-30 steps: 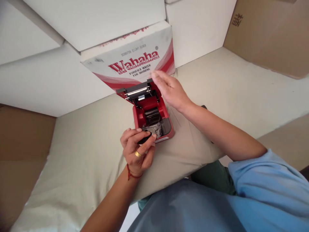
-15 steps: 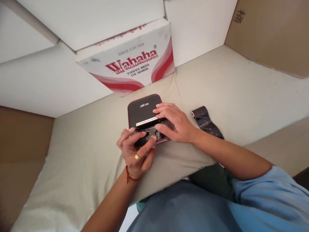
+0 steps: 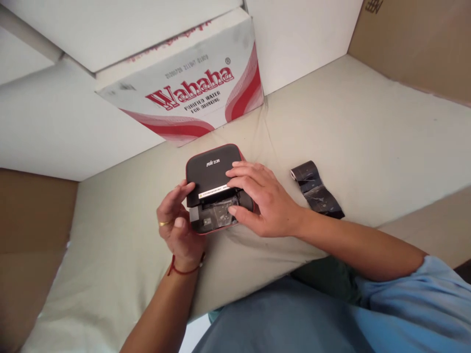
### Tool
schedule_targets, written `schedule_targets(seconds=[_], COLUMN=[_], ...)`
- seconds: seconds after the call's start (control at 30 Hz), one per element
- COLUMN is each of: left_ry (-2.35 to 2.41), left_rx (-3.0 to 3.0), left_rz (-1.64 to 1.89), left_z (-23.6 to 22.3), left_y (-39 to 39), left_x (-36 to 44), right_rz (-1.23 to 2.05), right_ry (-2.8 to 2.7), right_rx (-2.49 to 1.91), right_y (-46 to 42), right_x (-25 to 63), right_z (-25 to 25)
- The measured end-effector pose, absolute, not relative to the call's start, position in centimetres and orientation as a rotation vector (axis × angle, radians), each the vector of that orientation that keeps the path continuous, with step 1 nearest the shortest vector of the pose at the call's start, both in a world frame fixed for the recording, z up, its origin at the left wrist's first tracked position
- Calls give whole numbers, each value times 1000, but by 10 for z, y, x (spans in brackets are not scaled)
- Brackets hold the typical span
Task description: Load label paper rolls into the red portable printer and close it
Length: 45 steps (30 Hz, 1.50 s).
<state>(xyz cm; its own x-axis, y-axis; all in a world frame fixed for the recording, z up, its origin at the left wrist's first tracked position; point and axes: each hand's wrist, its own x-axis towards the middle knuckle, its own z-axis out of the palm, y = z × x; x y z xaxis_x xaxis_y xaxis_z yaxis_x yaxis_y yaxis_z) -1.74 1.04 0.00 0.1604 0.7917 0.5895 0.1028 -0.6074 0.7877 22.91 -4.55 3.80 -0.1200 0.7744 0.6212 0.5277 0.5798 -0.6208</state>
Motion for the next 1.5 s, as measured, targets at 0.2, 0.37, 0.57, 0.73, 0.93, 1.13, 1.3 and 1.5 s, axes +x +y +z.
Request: schedule_targets(seconds=[0.2, 0.37, 0.57, 0.73, 0.93, 1.13, 1.3, 1.5], left_ry=[780, 727, 830, 949, 959, 731, 717, 747], left_rx=[1731, 1633, 1691, 1792, 1953, 1745, 1584, 1480], left_rz=[1514, 1503, 1539, 1721, 1550, 1567, 1449, 1169], left_z=[2, 7, 12, 14, 4, -2, 2, 3], left_y=[15, 19, 27, 26, 24, 31, 29, 28], left_x=[-13, -12, -10, -4, -16, -14, -9, -15], right_rz=[293, 302, 306, 290, 259, 197, 73, 36], right_ry=[-1812, -1822, -1828, -1833, -1850, -1828, -1814, -1860], right_rx=[-1091, -1115, -1140, -1154, -1189, -1135, -999, -957], right_y=[-50, -53, -54, -53, -51, -51, -57, -61], right_x=[229, 229, 228, 226, 224, 224, 225, 227], right_z=[39, 40, 41, 40, 38, 32, 24, 24])
